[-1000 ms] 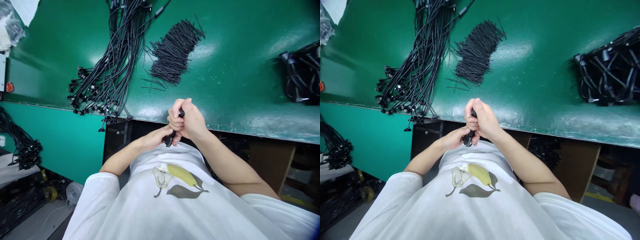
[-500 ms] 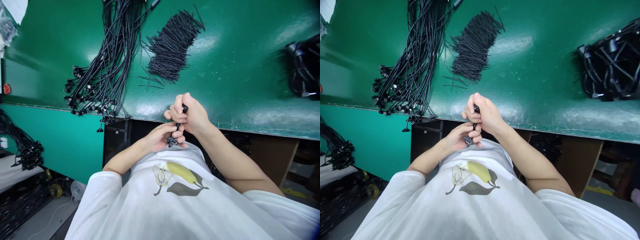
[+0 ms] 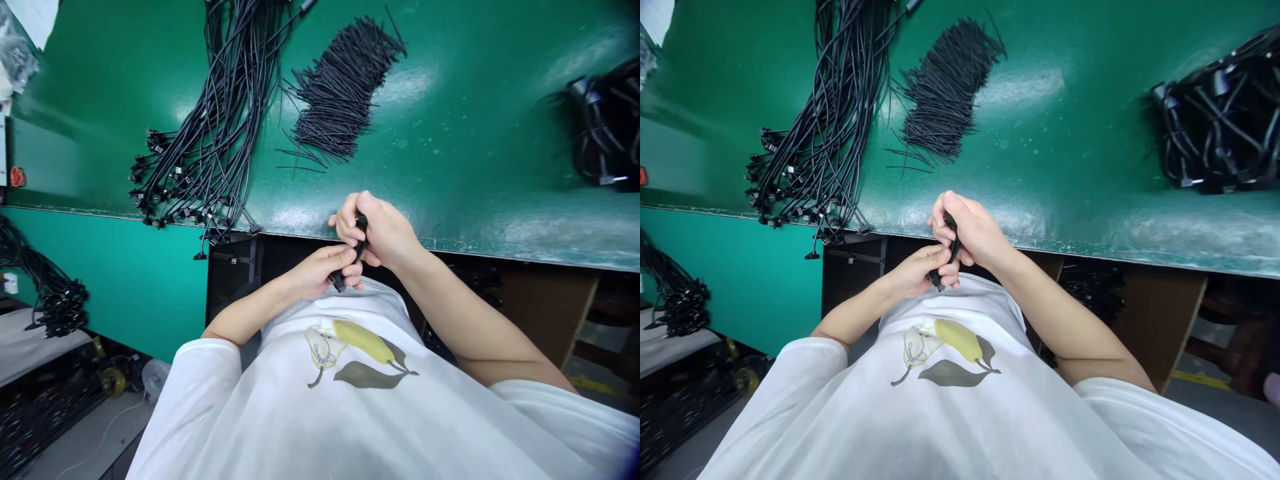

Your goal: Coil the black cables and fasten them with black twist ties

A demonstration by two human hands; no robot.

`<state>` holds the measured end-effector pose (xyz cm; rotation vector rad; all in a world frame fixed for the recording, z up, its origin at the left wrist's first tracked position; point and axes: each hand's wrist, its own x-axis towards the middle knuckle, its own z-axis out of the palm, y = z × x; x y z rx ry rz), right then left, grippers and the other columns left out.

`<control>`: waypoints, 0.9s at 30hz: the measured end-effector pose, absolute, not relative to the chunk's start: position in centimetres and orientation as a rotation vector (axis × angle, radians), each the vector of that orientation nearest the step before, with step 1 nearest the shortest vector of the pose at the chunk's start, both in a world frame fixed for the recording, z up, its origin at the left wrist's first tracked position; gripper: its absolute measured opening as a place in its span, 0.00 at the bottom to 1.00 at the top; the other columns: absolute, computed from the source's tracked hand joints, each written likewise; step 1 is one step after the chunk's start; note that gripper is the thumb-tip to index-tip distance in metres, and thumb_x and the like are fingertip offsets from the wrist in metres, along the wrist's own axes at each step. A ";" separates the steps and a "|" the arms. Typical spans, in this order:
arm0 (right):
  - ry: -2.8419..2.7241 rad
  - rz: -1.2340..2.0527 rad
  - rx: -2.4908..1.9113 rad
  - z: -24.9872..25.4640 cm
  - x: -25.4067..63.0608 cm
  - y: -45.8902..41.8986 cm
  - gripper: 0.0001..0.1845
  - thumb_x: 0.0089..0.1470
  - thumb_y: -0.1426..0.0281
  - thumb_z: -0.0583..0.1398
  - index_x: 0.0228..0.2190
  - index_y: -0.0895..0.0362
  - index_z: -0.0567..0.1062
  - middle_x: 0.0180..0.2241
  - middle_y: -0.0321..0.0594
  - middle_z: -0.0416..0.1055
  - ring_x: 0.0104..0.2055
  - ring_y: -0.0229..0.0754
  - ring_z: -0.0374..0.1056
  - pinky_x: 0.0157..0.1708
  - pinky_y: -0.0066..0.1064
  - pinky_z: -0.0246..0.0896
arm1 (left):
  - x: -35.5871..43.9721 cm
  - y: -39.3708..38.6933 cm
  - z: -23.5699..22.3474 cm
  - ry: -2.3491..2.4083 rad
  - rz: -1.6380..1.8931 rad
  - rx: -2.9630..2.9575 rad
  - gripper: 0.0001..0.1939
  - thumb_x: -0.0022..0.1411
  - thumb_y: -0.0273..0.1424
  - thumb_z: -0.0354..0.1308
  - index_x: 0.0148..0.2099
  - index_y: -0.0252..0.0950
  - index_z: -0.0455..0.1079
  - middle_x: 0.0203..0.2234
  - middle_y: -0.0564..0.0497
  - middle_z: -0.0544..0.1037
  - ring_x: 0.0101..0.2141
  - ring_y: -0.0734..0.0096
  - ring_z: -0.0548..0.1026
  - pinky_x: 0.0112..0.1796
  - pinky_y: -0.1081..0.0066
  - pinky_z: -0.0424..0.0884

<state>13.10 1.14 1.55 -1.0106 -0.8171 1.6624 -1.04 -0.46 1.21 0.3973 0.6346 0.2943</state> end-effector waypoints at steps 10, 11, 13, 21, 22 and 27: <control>-0.588 1.681 -0.992 4.4 13.4 1.6 0.25 0.52 0.45 0.65 0.31 0.53 0.67 0.19 0.26 0.49 0.17 0.28 0.43 0.14 0.23 0.41 | -0.9 -0.5 1.9 0.706 0.353 0.358 0.20 0.56 0.43 0.68 0.34 0.34 0.65 0.20 0.59 0.59 0.20 0.80 0.60 0.22 0.77 0.60; -0.586 1.659 -0.984 4.4 13.4 1.6 0.25 0.52 0.45 0.64 0.30 0.53 0.66 0.18 0.25 0.46 0.16 0.27 0.39 0.14 0.22 0.38 | -0.8 -0.6 1.8 0.692 0.362 0.371 0.20 0.56 0.44 0.68 0.35 0.35 0.64 0.20 0.59 0.59 0.20 0.80 0.60 0.23 0.77 0.60; -0.576 1.608 -0.964 4.1 13.3 1.6 0.24 0.54 0.46 0.63 0.29 0.54 0.66 0.16 0.24 0.43 0.15 0.27 0.35 0.13 0.22 0.34 | -0.7 -0.6 1.7 0.697 0.387 0.461 0.22 0.57 0.47 0.66 0.36 0.37 0.62 0.20 0.60 0.60 0.21 0.79 0.61 0.25 0.75 0.61; -0.652 1.508 -0.958 2.4 12.3 0.3 0.20 0.59 0.54 0.62 0.26 0.56 0.71 0.14 0.26 0.48 0.15 0.28 0.39 0.14 0.23 0.35 | -2.0 0.7 0.8 0.912 0.244 1.468 0.16 0.70 0.40 0.47 0.33 0.36 0.66 0.27 0.53 0.71 0.30 0.72 0.68 0.36 0.70 0.62; -0.672 1.503 -0.969 2.4 12.3 0.1 0.20 0.59 0.53 0.61 0.26 0.56 0.71 0.15 0.26 0.48 0.15 0.28 0.39 0.14 0.24 0.35 | -2.0 0.6 0.7 0.939 0.251 1.493 0.16 0.70 0.40 0.47 0.34 0.37 0.66 0.26 0.54 0.71 0.29 0.72 0.67 0.35 0.70 0.61; -1.098 1.456 -1.092 2.0 14.8 2.4 0.27 0.61 0.45 0.55 0.34 0.56 0.74 0.23 0.35 0.65 0.23 0.35 0.62 0.24 0.27 0.59 | -2.1 0.7 0.2 0.865 0.465 1.076 0.21 0.65 0.48 0.54 0.36 0.34 0.68 0.21 0.56 0.65 0.24 0.75 0.64 0.30 0.71 0.59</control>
